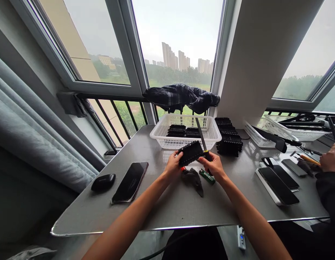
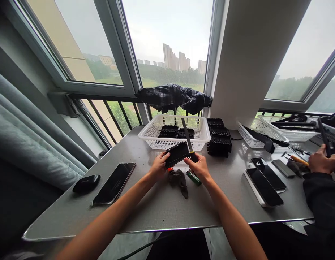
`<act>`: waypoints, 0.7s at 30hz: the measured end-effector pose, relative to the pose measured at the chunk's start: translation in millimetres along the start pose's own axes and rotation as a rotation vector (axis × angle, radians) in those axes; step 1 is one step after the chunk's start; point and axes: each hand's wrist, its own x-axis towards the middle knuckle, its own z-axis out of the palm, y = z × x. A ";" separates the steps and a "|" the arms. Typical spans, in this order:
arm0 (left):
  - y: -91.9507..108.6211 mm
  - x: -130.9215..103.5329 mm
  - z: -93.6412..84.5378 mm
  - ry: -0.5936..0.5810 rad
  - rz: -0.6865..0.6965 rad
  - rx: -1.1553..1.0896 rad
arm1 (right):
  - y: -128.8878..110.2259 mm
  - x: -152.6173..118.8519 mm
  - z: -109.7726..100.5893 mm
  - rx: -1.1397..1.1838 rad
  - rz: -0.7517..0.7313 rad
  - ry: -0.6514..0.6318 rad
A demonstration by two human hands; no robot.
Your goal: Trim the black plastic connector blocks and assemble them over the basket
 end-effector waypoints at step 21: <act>6.9 -15.8 11.1 -0.055 0.215 0.293 | 0.5 1.4 1.0 0.155 -0.042 0.082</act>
